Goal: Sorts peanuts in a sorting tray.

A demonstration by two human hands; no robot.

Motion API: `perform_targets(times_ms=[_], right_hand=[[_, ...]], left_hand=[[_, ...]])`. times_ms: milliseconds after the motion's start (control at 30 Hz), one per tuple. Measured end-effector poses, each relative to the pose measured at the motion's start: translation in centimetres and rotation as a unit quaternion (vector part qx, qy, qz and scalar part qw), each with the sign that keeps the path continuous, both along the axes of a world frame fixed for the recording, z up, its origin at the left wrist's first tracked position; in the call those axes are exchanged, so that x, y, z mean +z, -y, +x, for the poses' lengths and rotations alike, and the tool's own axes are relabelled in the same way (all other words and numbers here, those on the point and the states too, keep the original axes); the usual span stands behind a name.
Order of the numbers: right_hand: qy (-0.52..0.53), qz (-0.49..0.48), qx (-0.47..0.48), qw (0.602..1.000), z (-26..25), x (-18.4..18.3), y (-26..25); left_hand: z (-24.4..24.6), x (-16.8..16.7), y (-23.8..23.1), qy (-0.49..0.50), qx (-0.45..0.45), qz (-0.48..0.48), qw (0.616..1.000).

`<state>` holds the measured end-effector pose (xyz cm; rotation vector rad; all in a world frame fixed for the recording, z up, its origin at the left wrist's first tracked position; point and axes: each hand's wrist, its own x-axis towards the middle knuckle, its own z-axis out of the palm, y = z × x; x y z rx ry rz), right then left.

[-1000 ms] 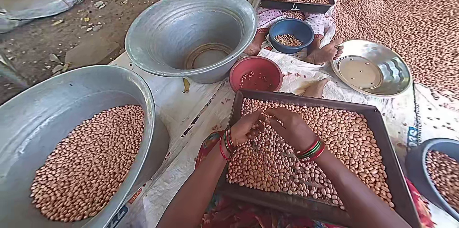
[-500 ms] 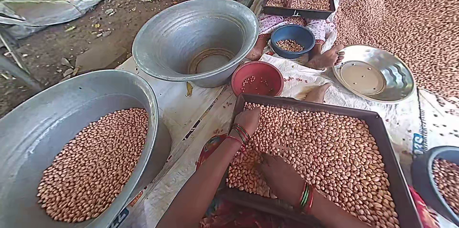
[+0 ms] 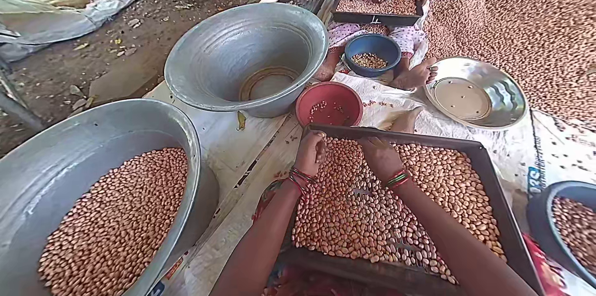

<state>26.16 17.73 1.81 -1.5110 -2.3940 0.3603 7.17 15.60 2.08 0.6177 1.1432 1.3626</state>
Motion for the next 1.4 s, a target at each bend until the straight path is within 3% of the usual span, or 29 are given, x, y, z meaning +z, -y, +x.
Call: perform_targets(times_ms=[67, 100, 133, 200, 267, 333, 367, 433, 500, 567, 633, 700, 733, 800, 900, 967, 1033, 1100, 1233, 1267, 1333, 1400], right_hand=[[0.064, 0.01, 0.015, 0.998, -0.9, -0.9, -1.0], [0.088, 0.01, 0.022, 0.996, -1.2, -1.2, -1.2], [0.1, 0.015, 0.025, 0.995, -1.4, -1.6, -1.3], [0.096, 0.03, 0.014, 0.995, -1.6, -2.0, -1.3], [0.094, -0.004, -0.013, 0.996, -1.8, -1.7, -1.1], [0.083, -0.049, -0.034, 0.995, -1.8, -0.8, -1.0], [0.071, -0.059, -0.032, 0.995, -1.8, -0.4, -0.9], [0.052, -0.091, -0.025, 0.994, -1.6, 0.3, -0.6], [0.028, -0.093, -0.014, 0.995, -1.6, 0.6, -0.5], [-0.031, -0.058, -0.004, 0.998, -1.7, 0.8, -0.2], [-0.118, 0.012, 0.013, 0.993, -2.1, 1.2, 0.6], [-0.186, 0.066, 0.053, 0.979, -3.0, 2.3, 1.4], [-0.202, 0.081, 0.078, 0.973, -3.5, 3.0, 1.7], [-0.207, 0.097, 0.11, 0.967, -3.9, 3.7, 1.6], [-0.165, 0.059, 0.054, 0.983, -3.2, 3.2, 0.5], [-0.075, -0.058, -0.022, 0.995, -3.0, 2.2, -0.2], [0.019, -0.189, -0.041, 0.981, -3.8, 1.0, 0.4], [0.032, -0.195, 0.049, 0.979, -5.0, -0.1, 3.4], [-0.096, -0.152, 0.262, 0.948, -4.4, 0.6, 9.3], [-0.08, -0.141, 0.291, 0.943, -3.5, 1.1, 9.9], [0.085, -0.272, 0.315, 0.905, -2.3, 3.4, 10.3], [0.164, -0.306, 0.312, 0.884, -1.2, 2.7, 11.3]], left_hand=[[-0.8, 0.1, 0.3, 0.148, 0.009, 0.027, 0.989], [-1.1, 0.0, 0.4, 0.142, -0.002, 0.034, 0.989], [-1.2, -0.1, 0.4, 0.083, -0.013, 0.026, 0.996], [-0.9, -0.1, 0.3, -0.178, -0.062, -0.02, 0.982], [-0.6, 1.1, 0.1, -0.435, -0.218, -0.075, 0.87], [0.3, 1.6, -0.4, -0.553, -0.343, -0.111, 0.751], [0.8, 1.5, -0.5, -0.585, -0.369, -0.117, 0.712], [1.5, 1.2, -0.5, -0.62, -0.388, -0.124, 0.671], [1.8, 1.1, -0.5, -0.631, -0.395, -0.13, 0.654], [1.7, 1.1, -0.6, -0.603, -0.387, -0.131, 0.685], [1.1, 0.7, -0.4, -0.489, -0.321, -0.109, 0.803], [0.7, -0.3, 0.1, -0.242, -0.219, -0.082, 0.942], [0.6, -0.2, 0.3, -0.088, -0.199, -0.094, 0.972], [0.0, -0.2, 0.6, 0.081, -0.212, -0.104, 0.968], [-0.4, -0.6, 0.7, 0.113, -0.197, -0.078, 0.971], [-0.2, -0.3, 0.5, 0.114, -0.128, -0.092, 0.981], [-0.1, -0.2, 0.3, 0.112, -0.068, -0.098, 0.986], [-0.1, -0.2, 0.1, 0.098, -0.044, -0.088, 0.99], [-0.3, -0.4, 0.5, 0.08, -0.042, -0.071, 0.993], [-0.4, -0.3, 0.5, 0.074, -0.047, -0.068, 0.994], [-0.3, -0.2, 0.6, 0.059, -0.057, -0.075, 0.994], [-0.1, -0.1, 0.4, 0.04, -0.068, -0.082, 0.993]])
